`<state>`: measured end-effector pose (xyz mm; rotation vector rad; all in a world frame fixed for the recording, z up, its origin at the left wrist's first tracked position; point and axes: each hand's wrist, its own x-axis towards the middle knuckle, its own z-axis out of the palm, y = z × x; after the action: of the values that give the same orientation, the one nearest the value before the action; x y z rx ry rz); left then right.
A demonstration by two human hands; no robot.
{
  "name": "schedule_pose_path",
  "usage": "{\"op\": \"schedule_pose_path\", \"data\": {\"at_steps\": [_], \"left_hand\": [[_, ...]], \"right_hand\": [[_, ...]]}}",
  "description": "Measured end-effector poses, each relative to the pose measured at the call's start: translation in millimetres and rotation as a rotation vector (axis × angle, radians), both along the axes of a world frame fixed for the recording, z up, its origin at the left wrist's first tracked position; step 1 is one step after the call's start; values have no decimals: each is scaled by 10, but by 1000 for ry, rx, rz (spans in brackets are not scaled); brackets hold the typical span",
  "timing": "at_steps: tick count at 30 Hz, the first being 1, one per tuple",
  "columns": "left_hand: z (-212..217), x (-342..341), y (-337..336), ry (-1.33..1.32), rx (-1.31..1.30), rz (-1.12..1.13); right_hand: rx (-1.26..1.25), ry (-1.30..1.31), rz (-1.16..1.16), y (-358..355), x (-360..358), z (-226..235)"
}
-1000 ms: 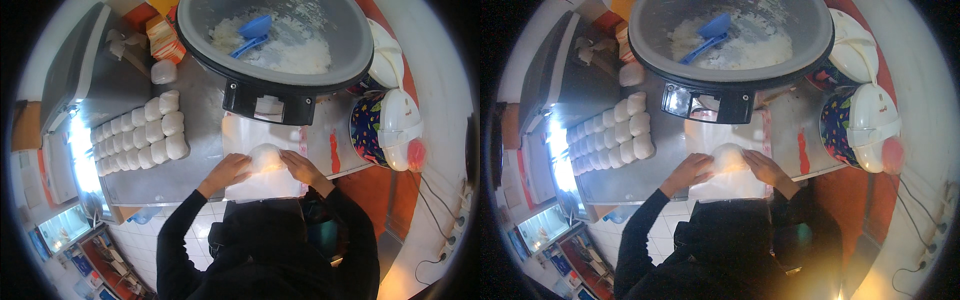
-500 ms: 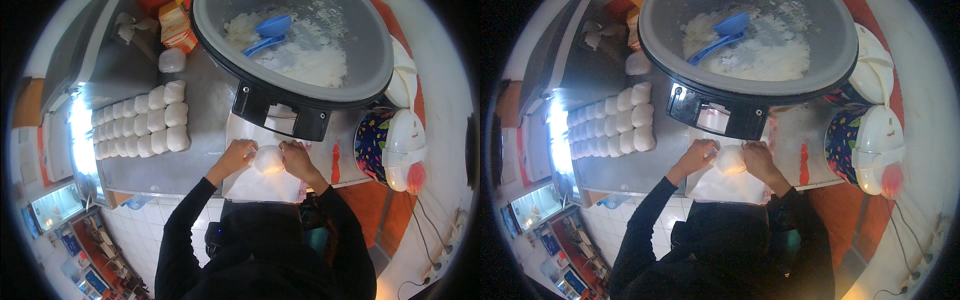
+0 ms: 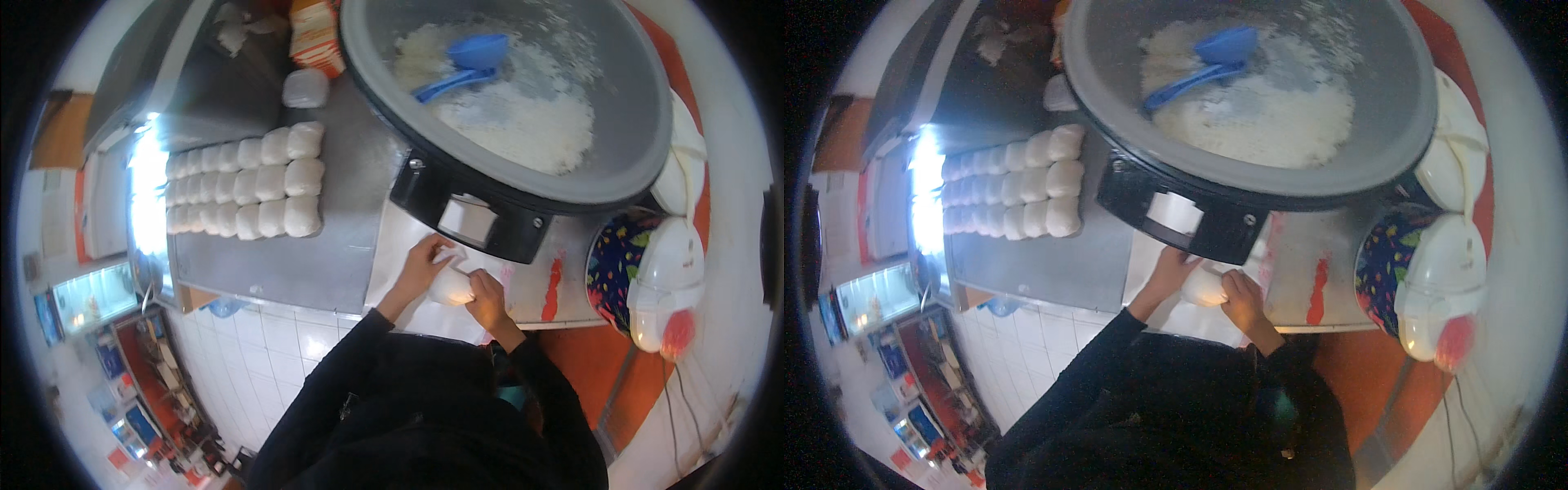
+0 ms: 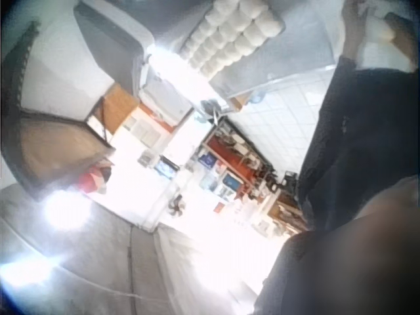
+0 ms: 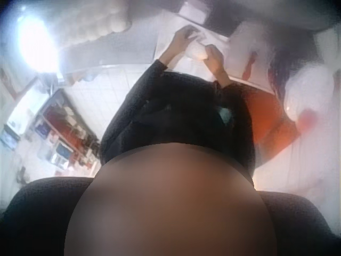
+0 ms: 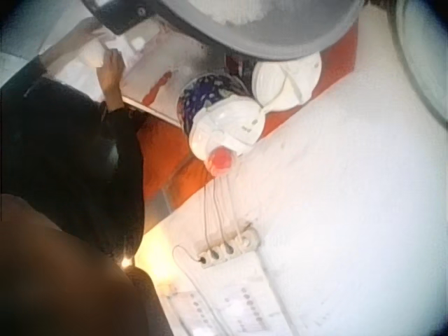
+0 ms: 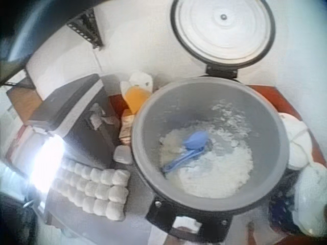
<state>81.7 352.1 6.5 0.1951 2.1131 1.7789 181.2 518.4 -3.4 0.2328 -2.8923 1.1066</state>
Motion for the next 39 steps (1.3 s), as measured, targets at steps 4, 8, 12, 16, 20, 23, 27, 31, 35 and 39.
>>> {"op": "schedule_pose_path", "data": {"at_steps": [4, 8, 12, 16, 20, 23, 27, 31, 35, 39], "left_hand": [[262, -35, 16, 42, -214, 37], [217, 247, -222, 61, -97, 51], [364, 389, -350, 155, -102, 9], [292, 242, -533, -418, 517, 292], [562, 89, -1114, -330, 724, 328], [862, 29, -1776, -139, 537, 104], [1100, 3, -2597, -19, 362, -1], [1061, 25, -3159, 100, 419, 48], [1157, 5, -3563, 170, 334, 210], [1160, 62, -3989, -74, 264, 358]], "right_hand": [[4, 5, -44, -39, 8, -80], [54, -150, -28, -97, -52, 34], [56, -139, -21, -299, -208, 308], [-492, 52, -277, -795, -466, 859], [-842, -212, -443, -1545, -632, 1402], [-1295, -153, -450, -2261, -786, 1464], [-1289, -296, -278, -2913, -863, 1352], [-1202, -832, -190, -3428, -1006, 1358], [-1268, -1086, -194, -3749, -1145, 924], [-1035, -916, -206, -4298, -1300, 819]]}}
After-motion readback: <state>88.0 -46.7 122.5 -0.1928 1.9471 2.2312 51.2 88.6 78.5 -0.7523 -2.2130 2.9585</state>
